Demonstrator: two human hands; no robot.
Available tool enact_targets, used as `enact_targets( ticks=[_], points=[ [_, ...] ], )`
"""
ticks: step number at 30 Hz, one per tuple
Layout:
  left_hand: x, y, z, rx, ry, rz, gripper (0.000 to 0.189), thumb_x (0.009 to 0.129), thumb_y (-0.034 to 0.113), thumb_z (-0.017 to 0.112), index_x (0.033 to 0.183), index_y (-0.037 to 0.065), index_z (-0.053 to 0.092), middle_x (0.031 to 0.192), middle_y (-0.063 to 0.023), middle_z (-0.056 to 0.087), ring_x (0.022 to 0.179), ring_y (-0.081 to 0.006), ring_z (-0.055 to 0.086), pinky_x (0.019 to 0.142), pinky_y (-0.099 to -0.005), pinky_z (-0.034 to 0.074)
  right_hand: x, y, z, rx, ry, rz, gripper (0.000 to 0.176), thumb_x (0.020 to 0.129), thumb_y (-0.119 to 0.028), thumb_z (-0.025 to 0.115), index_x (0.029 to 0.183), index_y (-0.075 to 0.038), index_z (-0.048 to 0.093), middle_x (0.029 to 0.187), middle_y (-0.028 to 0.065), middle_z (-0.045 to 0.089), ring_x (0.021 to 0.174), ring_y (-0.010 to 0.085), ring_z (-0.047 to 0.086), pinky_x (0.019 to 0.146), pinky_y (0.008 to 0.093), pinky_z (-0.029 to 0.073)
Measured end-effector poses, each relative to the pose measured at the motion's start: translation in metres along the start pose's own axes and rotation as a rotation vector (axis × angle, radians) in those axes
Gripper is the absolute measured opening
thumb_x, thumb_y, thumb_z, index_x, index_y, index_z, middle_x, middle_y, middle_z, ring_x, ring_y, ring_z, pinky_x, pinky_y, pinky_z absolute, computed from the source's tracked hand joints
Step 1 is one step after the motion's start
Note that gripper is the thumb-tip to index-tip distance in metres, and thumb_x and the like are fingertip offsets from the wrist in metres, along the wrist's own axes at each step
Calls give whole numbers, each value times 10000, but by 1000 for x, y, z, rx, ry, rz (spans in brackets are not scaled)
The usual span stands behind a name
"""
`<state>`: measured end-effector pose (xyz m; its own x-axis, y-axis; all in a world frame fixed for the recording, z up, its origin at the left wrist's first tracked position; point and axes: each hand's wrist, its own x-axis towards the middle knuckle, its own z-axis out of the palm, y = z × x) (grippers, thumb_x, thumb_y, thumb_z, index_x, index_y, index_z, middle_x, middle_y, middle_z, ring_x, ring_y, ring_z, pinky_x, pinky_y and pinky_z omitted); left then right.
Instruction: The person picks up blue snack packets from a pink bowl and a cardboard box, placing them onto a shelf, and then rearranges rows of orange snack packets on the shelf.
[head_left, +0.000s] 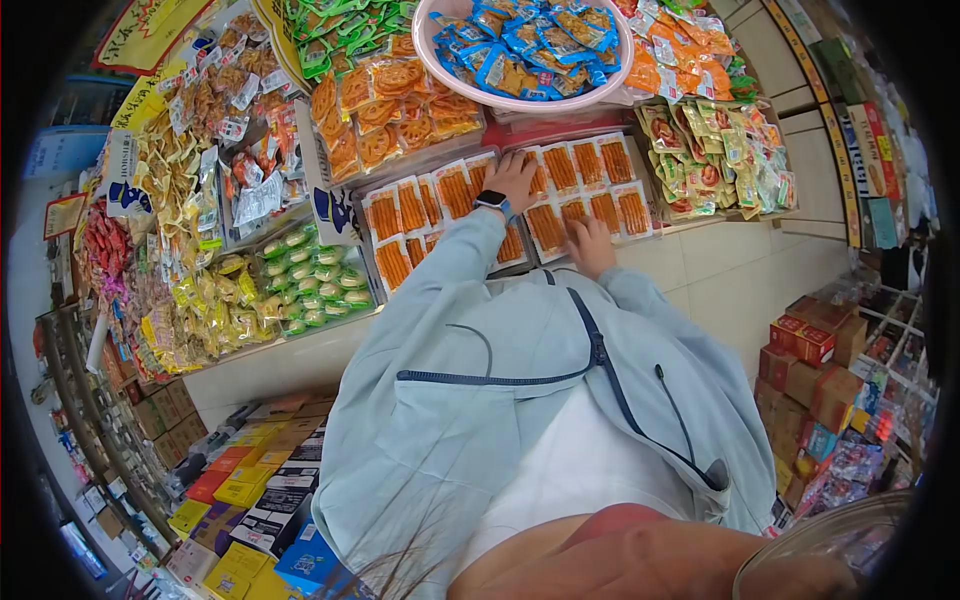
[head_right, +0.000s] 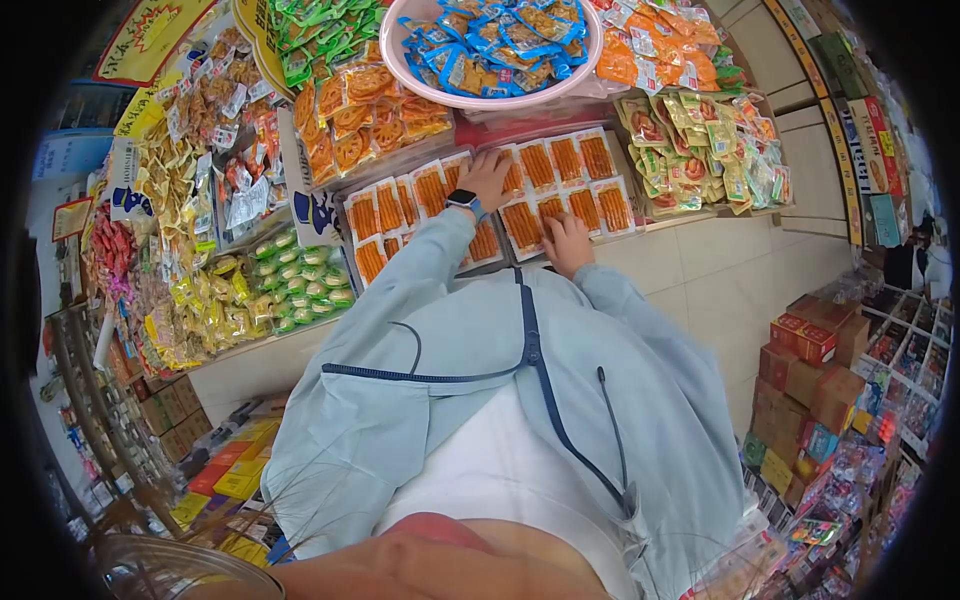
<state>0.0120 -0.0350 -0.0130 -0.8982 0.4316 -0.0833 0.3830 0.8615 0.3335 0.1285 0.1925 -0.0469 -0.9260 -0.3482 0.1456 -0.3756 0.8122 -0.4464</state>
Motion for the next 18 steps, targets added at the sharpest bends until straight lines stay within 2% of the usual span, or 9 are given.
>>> enact_targets(
  ticks=[2,5,8,11,14,18],
  points=[
    [1,-10,12,-41,5,8,699,820,403,692,1400,121,423,1487,-142,348,1398,-342,296,1104,-633,200,1,0,1,-11,4,-5,460,833,-185,670,1252,-55,530,1210,176,503,1124,375,467,964,463,393],
    [-10,-3,-2,-24,103,-10,692,822,373,683,1402,105,415,1489,-142,346,1406,-332,282,1113,-611,206,0,1,3,-14,-12,16,465,835,-207,670,1254,-58,532,1219,171,502,1129,371,465,971,466,383],
    [-30,-8,-4,-22,194,-153,696,816,343,678,1401,83,404,1487,-140,350,1413,-337,265,1116,-594,216,3,6,7,-51,-39,3,485,833,-232,673,1264,-62,531,1231,162,501,1143,366,456,983,472,367],
    [-58,-30,-19,-6,151,-414,725,807,322,675,1418,66,379,1494,-143,344,1417,-336,265,1127,-556,235,2,4,10,-71,-39,-16,505,827,-248,678,1275,-68,528,1238,153,500,1160,362,445,992,480,354],
    [-78,-66,-7,-102,144,-426,785,792,347,680,1443,56,351,1508,-145,334,1410,-329,290,1130,-525,259,2,1,4,-61,-30,-31,515,822,-252,683,1278,-71,527,1240,147,498,1170,362,437,996,484,349],
    [-85,-76,-21,-85,22,-340,904,767,411,726,1483,55,302,1528,-147,321,1389,-332,336,1128,-519,284,3,-2,-2,-62,-34,-60,516,816,-253,689,1273,-74,529,1239,148,497,1172,366,433,998,484,349]
  ],
)
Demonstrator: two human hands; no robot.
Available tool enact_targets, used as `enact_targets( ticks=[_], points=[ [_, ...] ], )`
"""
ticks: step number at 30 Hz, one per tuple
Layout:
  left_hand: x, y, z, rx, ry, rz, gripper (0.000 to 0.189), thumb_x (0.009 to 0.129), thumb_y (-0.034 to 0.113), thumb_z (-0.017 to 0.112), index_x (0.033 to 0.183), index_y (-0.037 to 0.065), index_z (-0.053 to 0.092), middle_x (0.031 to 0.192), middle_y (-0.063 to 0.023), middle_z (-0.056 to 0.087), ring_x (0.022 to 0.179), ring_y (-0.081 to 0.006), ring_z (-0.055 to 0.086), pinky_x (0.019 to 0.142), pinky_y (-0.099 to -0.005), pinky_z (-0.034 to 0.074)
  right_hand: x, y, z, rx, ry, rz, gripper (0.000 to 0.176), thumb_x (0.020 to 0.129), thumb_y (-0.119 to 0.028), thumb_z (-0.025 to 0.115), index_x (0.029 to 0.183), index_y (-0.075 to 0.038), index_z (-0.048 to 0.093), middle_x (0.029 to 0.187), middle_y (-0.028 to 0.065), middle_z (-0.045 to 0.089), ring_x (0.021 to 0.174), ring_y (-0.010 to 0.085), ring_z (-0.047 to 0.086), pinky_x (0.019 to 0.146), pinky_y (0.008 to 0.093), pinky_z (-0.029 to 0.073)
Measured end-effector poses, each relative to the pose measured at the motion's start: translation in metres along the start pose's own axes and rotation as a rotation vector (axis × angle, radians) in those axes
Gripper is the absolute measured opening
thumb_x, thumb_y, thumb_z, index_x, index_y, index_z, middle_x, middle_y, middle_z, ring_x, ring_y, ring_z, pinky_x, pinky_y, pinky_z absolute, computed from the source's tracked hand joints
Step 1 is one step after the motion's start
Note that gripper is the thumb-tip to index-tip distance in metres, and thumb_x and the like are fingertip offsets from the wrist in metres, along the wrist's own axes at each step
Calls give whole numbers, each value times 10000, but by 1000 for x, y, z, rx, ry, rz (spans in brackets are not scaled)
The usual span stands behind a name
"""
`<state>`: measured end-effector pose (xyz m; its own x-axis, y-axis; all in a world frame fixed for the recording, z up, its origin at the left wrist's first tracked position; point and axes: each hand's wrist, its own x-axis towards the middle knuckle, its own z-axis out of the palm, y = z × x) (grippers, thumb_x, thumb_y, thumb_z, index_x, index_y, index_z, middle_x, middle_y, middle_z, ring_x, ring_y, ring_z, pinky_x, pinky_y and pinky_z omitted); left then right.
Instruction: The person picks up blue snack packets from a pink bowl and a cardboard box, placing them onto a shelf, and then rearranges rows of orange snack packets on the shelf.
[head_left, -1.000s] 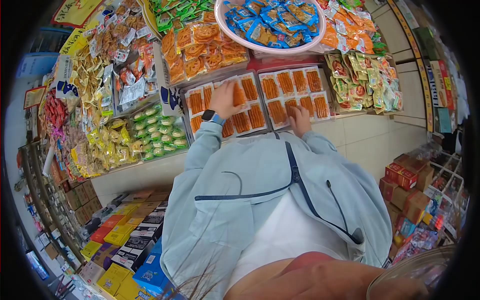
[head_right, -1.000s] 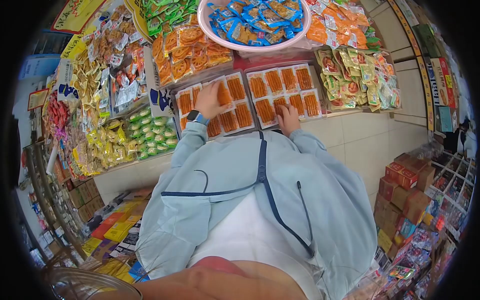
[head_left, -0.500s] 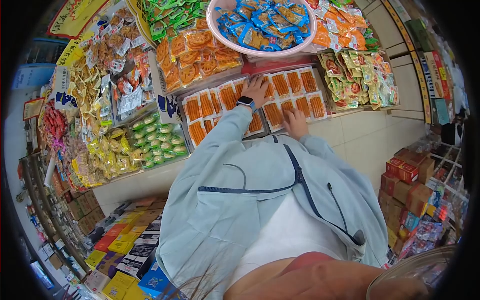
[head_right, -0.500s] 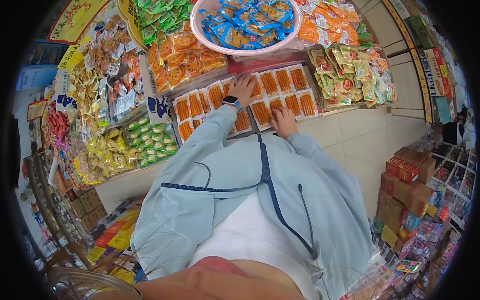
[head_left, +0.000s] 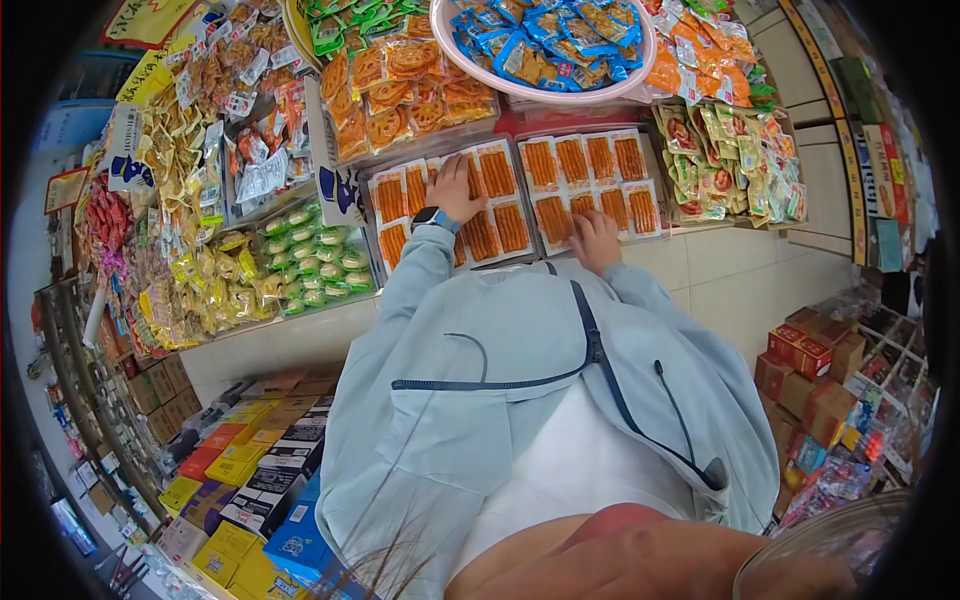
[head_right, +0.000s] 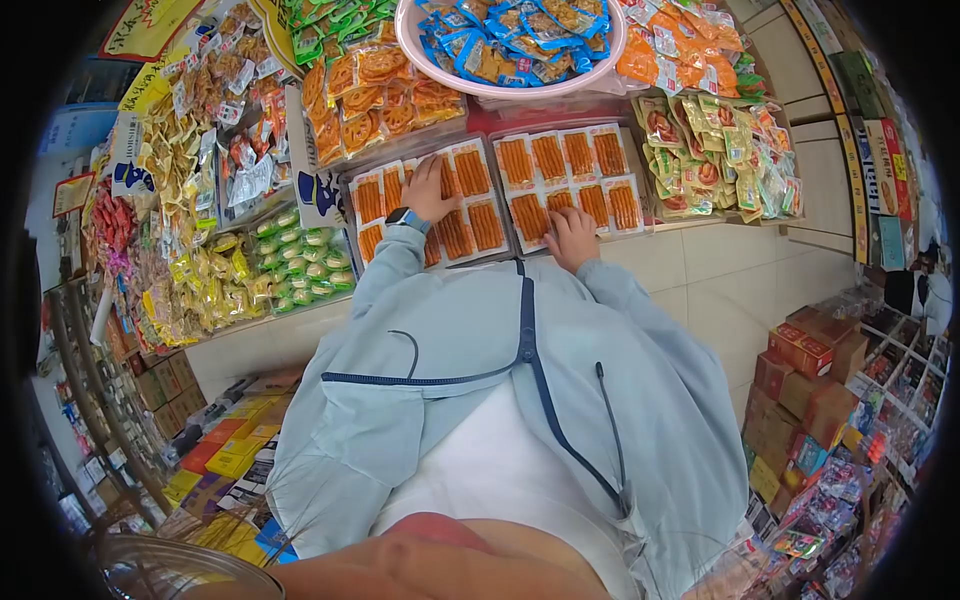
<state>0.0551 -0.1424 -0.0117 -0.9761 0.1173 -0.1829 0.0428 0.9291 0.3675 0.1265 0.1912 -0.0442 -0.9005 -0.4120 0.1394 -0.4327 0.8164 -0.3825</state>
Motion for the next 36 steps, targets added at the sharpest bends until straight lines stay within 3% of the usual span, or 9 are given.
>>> enact_targets(
  ticks=[6,15,20,23,27,30,33,34,36],
  points=[
    [5,1,-18,26,-113,35,959,718,469,774,1465,51,340,1480,-174,388,1367,-370,354,1126,-473,313,0,4,4,31,33,11,519,808,-240,695,1267,-69,524,1241,162,497,1173,381,431,1003,491,353],
    [11,63,-34,-241,250,257,826,680,475,807,1314,39,506,1316,-177,514,1194,-395,479,1011,-487,400,0,4,0,91,88,57,526,817,-247,685,1277,-58,511,1240,178,490,1172,400,420,1017,500,342],
    [53,138,17,-86,181,452,755,729,476,770,1293,45,514,1351,-150,487,1255,-347,434,1047,-478,343,0,6,0,66,68,26,542,801,-285,696,1263,-61,525,1241,181,492,1174,404,416,1017,513,333],
    [78,145,56,18,79,449,715,765,487,735,1294,62,510,1384,-142,464,1298,-329,404,1075,-485,298,-1,6,-2,41,52,4,550,787,-310,705,1250,-65,538,1243,175,496,1178,403,414,1019,514,331],
    [71,131,61,131,155,529,655,776,521,712,1240,90,546,1402,-136,450,1323,-328,378,1095,-503,254,-3,10,0,26,69,-22,551,778,-312,711,1243,-67,544,1245,164,502,1186,396,412,1027,513,328],
    [65,130,50,106,100,483,600,799,457,706,1251,93,550,1403,-144,447,1328,-333,369,1095,-505,257,-1,7,0,35,62,4,541,786,-283,697,1259,-76,534,1257,166,495,1196,402,404,1030,516,319],
    [49,115,44,-54,241,418,531,822,375,680,1248,86,550,1406,-154,440,1333,-341,362,1086,-515,263,0,0,-3,73,67,27,528,793,-253,689,1266,-80,529,1267,167,491,1201,403,401,1036,513,313],
    [36,112,27,-118,265,336,452,805,238,653,1209,59,560,1349,-172,485,1273,-369,424,1041,-518,329,0,0,-4,86,70,36,524,794,-244,689,1265,-80,529,1270,166,491,1202,402,401,1040,512,312],
    [30,84,22,-109,387,194,446,770,157,641,1192,38,557,1278,-184,535,1194,-388,488,984,-507,395,0,0,-5,84,80,38,520,786,-244,706,1246,-70,539,1259,157,498,1201,392,404,1046,503,320]
  ],
)
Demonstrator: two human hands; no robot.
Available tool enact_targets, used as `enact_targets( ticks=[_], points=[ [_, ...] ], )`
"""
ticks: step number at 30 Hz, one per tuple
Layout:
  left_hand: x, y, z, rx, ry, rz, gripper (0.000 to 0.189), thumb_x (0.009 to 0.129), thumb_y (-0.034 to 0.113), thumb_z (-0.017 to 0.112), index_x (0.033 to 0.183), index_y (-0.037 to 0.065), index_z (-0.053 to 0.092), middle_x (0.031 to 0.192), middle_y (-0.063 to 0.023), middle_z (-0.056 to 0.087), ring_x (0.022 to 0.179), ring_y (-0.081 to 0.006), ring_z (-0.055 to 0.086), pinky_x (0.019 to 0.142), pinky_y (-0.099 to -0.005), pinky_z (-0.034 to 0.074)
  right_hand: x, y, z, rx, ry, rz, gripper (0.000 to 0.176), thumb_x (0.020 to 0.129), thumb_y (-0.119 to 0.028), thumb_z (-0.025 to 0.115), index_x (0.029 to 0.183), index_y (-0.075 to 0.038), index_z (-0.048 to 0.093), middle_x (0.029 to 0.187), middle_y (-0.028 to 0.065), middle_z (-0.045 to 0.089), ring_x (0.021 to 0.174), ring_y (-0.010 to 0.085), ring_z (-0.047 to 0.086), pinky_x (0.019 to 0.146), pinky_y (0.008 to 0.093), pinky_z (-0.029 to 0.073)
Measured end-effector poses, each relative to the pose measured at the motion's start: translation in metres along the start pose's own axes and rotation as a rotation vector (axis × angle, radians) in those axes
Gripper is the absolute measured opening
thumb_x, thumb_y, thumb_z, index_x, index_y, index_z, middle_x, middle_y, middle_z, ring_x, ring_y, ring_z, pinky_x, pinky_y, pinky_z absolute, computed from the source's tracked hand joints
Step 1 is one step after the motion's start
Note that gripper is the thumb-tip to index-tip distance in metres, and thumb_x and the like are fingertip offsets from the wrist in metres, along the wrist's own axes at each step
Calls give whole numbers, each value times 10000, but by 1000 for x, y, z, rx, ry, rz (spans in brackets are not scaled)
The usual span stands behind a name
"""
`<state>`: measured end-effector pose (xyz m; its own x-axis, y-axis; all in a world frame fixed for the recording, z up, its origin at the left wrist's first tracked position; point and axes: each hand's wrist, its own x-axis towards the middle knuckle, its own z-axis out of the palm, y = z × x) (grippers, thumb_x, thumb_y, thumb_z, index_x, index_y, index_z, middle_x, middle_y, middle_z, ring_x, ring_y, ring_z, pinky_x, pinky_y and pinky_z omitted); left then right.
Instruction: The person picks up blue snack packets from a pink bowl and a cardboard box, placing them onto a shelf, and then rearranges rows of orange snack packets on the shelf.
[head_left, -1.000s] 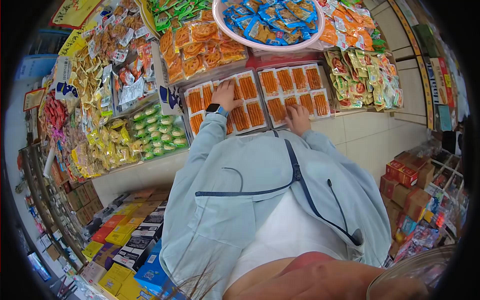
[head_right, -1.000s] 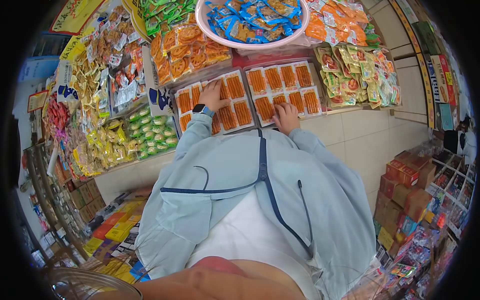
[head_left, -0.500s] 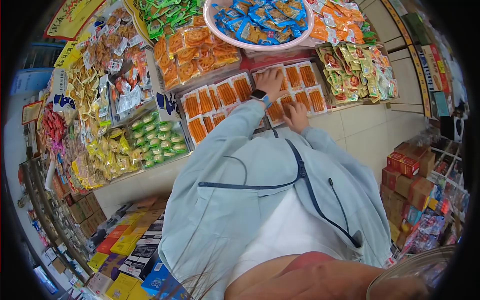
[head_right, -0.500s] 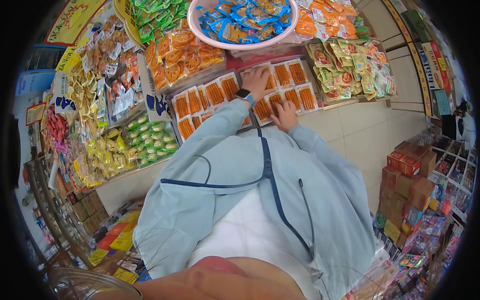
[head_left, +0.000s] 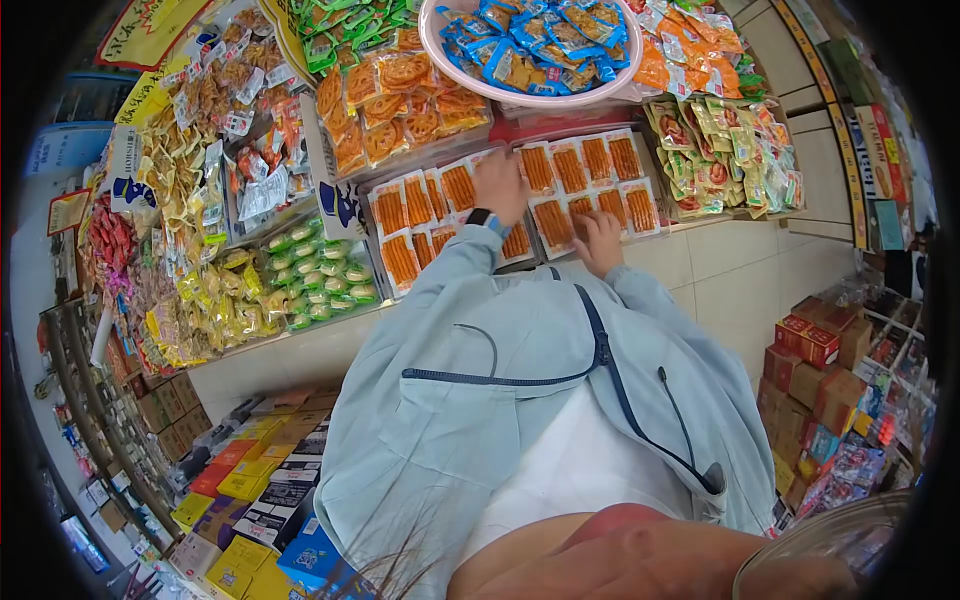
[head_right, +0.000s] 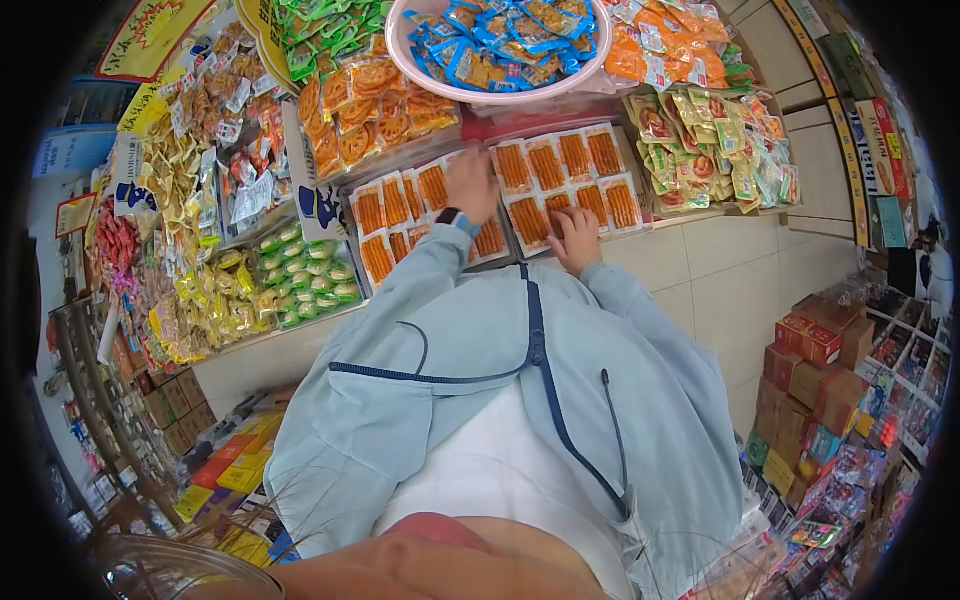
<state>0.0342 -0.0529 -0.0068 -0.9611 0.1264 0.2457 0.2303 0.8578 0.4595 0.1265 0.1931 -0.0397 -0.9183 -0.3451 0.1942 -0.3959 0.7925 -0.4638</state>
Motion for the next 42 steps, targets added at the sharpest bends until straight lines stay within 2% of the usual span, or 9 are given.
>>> enact_targets(
  ticks=[1,2,5,6,13,19,23,30,42],
  points=[
    [-6,-14,-7,6,116,-61,459,732,102,621,1180,26,558,1215,-187,564,1131,-397,521,943,-503,430,-1,0,-1,-1,4,2,518,783,-244,715,1237,-66,544,1253,152,501,1200,387,406,1049,499,323],
    [-16,-25,-17,24,31,-237,510,768,152,636,1250,24,531,1296,-195,535,1205,-396,489,1009,-504,393,-3,-1,-1,0,-2,5,517,784,-243,714,1237,-64,543,1253,152,501,1199,387,406,1049,501,322],
    [-36,-77,-11,-53,8,-302,615,805,230,658,1352,25,465,1394,-192,481,1293,-389,435,1078,-493,344,2,0,0,1,-7,-9,519,787,-247,714,1238,-58,540,1252,151,499,1198,386,404,1049,507,318],
    [-36,-83,-18,-33,-202,-326,749,820,330,681,1437,34,376,1486,-173,397,1373,-358,365,1135,-475,282,1,2,2,0,-11,-22,523,787,-253,715,1238,-57,539,1251,150,499,1198,386,403,1048,510,317],
    [-28,-81,-46,136,-443,-193,811,804,383,703,1454,47,354,1507,-151,365,1386,-322,354,1146,-512,243,-1,17,12,-61,-59,-103,539,787,-288,718,1245,-61,548,1251,152,498,1204,390,400,1051,528,310],
    [-26,-103,-43,-53,-389,-204,711,820,346,692,1416,68,421,1450,-149,427,1320,-318,423,1105,-511,317,-2,12,6,12,-13,-61,538,794,-284,714,1256,-67,546,1254,160,496,1214,388,399,1066,528,301],
    [-41,-93,-40,194,-381,-99,719,832,393,667,1428,81,411,1449,-139,432,1331,-328,413,1125,-513,303,-1,8,4,-21,-21,-71,526,799,-255,707,1259,-66,535,1250,170,492,1204,393,402,1050,522,313],
    [-33,-86,-54,178,-498,-149,783,842,457,665,1463,83,369,1503,-130,384,1365,-326,383,1153,-496,263,-1,15,14,73,130,94,433,852,-174,611,1245,-20,514,1247,199,483,1179,400,404,1026,506,330],
    [-32,-83,-48,167,-351,-317,772,738,457,772,1338,67,483,1394,-125,475,1304,-325,433,1050,-508,332,3,7,13,28,104,140,452,863,-164,595,1271,2,494,1274,220,475,1187,412,405,1039,508,326]
  ],
)
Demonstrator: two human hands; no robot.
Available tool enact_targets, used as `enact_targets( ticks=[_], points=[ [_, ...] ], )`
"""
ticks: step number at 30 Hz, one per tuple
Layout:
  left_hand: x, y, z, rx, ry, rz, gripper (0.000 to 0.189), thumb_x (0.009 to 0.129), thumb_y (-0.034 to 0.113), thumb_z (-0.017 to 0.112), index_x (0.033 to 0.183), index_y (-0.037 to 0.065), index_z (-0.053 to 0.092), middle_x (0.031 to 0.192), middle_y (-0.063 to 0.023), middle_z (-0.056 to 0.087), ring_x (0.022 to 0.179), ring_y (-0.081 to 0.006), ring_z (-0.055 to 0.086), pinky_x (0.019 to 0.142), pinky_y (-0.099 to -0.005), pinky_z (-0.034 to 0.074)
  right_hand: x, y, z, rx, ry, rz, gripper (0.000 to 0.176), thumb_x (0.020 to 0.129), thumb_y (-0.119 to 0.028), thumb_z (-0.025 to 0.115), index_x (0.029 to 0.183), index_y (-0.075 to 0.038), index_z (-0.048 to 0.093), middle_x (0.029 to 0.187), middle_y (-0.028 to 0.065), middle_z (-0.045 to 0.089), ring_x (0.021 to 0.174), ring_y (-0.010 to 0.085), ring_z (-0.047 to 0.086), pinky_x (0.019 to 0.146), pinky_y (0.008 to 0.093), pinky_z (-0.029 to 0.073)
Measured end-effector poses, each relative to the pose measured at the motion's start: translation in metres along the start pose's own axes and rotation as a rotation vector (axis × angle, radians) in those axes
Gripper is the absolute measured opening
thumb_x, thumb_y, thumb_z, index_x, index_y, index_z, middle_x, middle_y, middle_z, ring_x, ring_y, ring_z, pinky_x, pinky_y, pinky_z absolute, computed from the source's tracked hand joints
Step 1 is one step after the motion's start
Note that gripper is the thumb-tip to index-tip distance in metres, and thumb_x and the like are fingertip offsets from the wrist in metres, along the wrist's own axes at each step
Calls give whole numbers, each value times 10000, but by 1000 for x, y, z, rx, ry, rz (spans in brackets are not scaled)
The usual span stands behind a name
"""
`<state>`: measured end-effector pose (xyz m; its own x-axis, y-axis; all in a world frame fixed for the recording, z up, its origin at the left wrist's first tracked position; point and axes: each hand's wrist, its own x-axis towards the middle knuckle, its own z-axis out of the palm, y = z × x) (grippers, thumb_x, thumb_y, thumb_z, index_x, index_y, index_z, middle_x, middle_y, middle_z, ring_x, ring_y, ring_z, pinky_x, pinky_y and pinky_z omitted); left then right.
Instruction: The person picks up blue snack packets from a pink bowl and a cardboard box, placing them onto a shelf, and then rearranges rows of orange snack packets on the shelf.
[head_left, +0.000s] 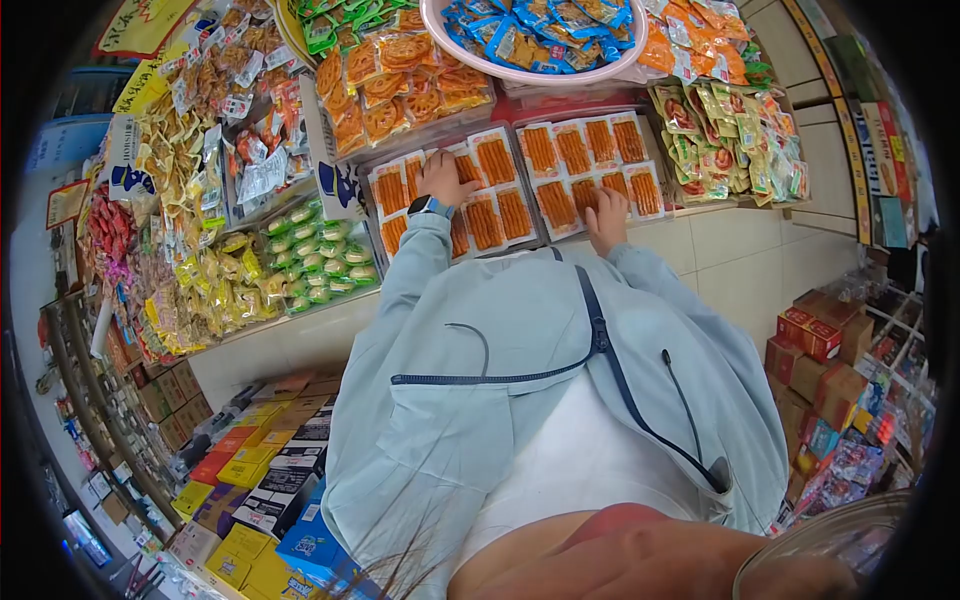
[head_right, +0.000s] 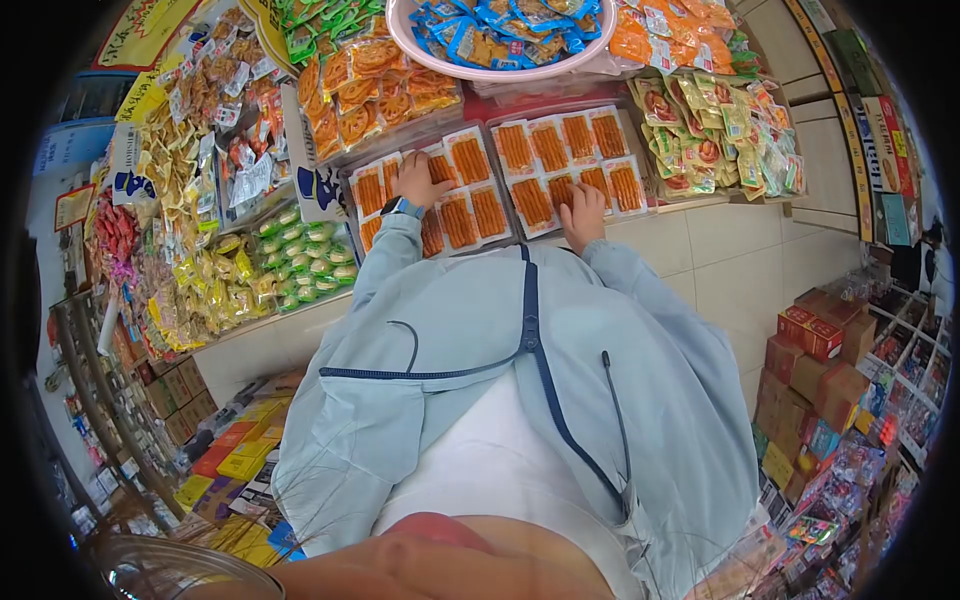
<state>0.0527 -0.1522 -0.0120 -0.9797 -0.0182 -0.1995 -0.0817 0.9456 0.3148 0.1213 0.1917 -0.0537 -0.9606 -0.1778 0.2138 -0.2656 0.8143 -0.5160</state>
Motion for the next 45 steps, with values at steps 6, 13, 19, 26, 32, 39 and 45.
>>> enact_targets(
  ticks=[6,13,19,26,32,39,45],
  points=[
    [4,5,0,-210,111,-50,511,756,282,795,1148,73,541,1189,-140,561,1141,-341,519,975,-517,369,-2,12,5,-32,-29,-35,461,866,-193,608,1270,-1,497,1284,224,472,1192,416,401,1039,510,325],
    [-13,19,-37,-585,503,177,265,807,24,707,1028,34,561,975,-148,525,879,-329,548,740,-398,465,-2,5,3,-6,-8,-10,471,861,-195,618,1277,-12,494,1276,222,477,1189,410,409,1039,506,320],
    [-26,73,-28,-834,424,179,213,814,52,671,1007,38,582,1050,-135,568,995,-308,572,873,-374,472,31,-53,-21,441,-191,48,455,878,-153,625,1293,-34,484,1199,183,528,1061,315,506,934,425,401],
    [-36,106,12,-710,23,364,424,833,128,672,1229,46,542,1226,-185,552,1156,-351,543,932,-408,475,26,-23,8,921,-103,398,440,904,-50,628,1314,-61,470,1066,111,633,909,147,611,771,300,512],
    [-63,31,11,-270,12,355,720,755,288,734,1356,21,440,1407,-190,438,1316,-373,405,1086,-485,337,-4,7,-11,220,83,414,418,885,-22,616,1288,-45,507,1128,175,633,980,291,640,853,373,509],
    [-89,17,8,26,-150,339,1028,680,524,789,1460,45,322,1545,-134,295,1441,-311,244,1166,-499,210,-4,7,-4,160,-37,315,443,835,-1,612,1266,-57,525,1162,204,587,1072,390,550,904,453,463],
    [-85,16,4,-4,-98,346,991,622,524,827,1393,52,420,1506,-130,364,1413,-308,300,1135,-493,254,-7,18,6,-38,-4,149,412,810,16,610,1212,-65,562,1105,176,582,1047,382,521,904,467,449]
  ],
)
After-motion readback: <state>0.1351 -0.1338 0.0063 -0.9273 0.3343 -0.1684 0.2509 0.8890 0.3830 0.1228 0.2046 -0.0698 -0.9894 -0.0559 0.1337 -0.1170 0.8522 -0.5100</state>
